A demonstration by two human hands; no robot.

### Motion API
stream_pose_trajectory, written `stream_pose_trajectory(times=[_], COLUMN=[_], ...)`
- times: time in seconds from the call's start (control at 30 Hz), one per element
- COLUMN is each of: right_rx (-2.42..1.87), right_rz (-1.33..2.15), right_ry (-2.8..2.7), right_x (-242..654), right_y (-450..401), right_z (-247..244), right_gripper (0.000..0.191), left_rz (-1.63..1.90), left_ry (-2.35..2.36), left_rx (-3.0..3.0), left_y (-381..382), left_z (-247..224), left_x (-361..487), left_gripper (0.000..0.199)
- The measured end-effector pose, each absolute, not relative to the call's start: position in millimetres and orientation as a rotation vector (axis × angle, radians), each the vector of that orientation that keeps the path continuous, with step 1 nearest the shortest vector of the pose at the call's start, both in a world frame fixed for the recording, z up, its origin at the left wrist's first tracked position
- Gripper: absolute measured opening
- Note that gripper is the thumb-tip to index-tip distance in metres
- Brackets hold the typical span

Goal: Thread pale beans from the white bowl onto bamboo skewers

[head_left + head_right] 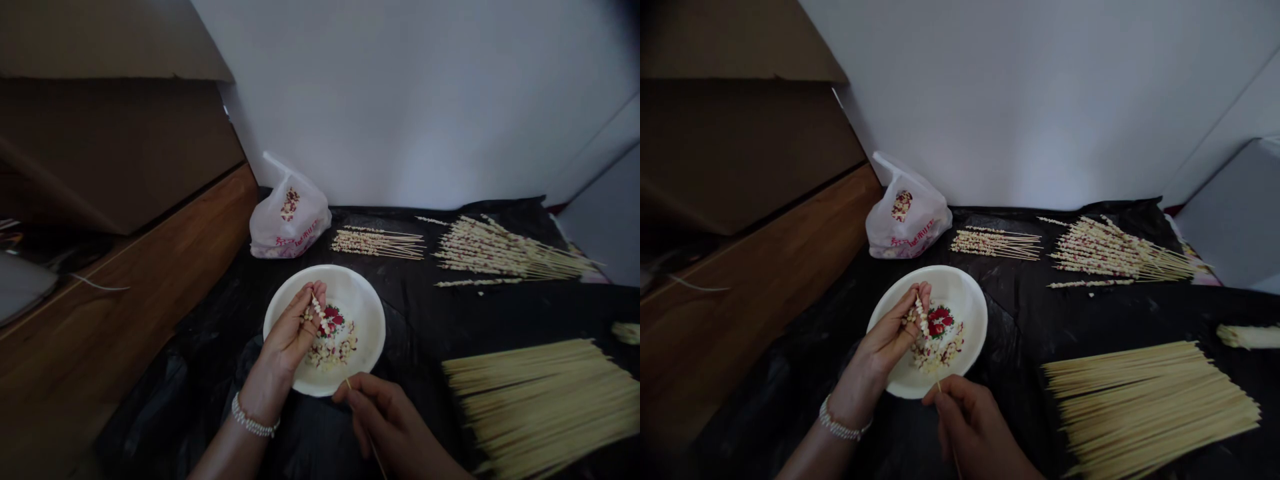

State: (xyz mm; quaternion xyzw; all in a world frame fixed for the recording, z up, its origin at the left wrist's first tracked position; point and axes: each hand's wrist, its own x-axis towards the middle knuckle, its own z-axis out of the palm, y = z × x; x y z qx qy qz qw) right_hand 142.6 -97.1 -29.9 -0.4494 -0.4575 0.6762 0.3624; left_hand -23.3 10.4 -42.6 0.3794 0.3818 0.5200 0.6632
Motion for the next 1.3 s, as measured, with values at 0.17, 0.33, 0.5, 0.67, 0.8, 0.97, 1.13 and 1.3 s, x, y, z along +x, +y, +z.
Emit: stream_pose_trajectory(times=[0.17, 0.33, 0.5, 0.67, 0.8, 0.97, 1.13, 1.3], right_rx=[-1.145, -1.151, -1.152, -1.109, -1.107, -1.115, -1.137, -1.15], right_rz=[1.724, 1.719, 1.763, 1.827, 1.838, 1.846, 1.772, 1.707], right_ry=[-1.178, -1.17, -1.123, -1.048, -0.989, -0.978, -1.055, -1.072], right_x=[142.6, 141.8, 142.0, 144.2, 144.6, 144.5, 147.5, 149.6], right_y=[-96.7, -98.6, -97.8, -96.0, -96.2, -97.2, -96.2, -93.9], right_z=[-29.7, -30.7, -27.4, -18.6, -14.8, -16.3, -17.4, -17.8], right_gripper=[0.042, 0.039, 0.043, 0.049, 0.048, 0.051, 0.048, 0.042], left_rz=[1.147, 1.204, 1.228, 1.261, 1.291, 1.321, 1.335, 1.246], left_ry=[0.848, 0.909, 0.972, 1.032, 1.044, 1.065, 0.994, 0.96], left_rx=[0.872, 0.732, 0.581, 0.399, 0.369, 0.393, 0.45, 0.313], left_y=[8.9, 7.7, 11.4, 13.8, 15.3, 17.3, 18.0, 20.8], left_z=[-41.8, -31.7, -16.1, -1.1, 3.5, 3.2, 5.5, 3.6], left_x=[-22.6, -17.8, -7.6, 1.5, 3.5, 4.1, 3.4, -0.7], left_gripper=[0.054, 0.049, 0.033, 0.02, 0.015, 0.015, 0.015, 0.022])
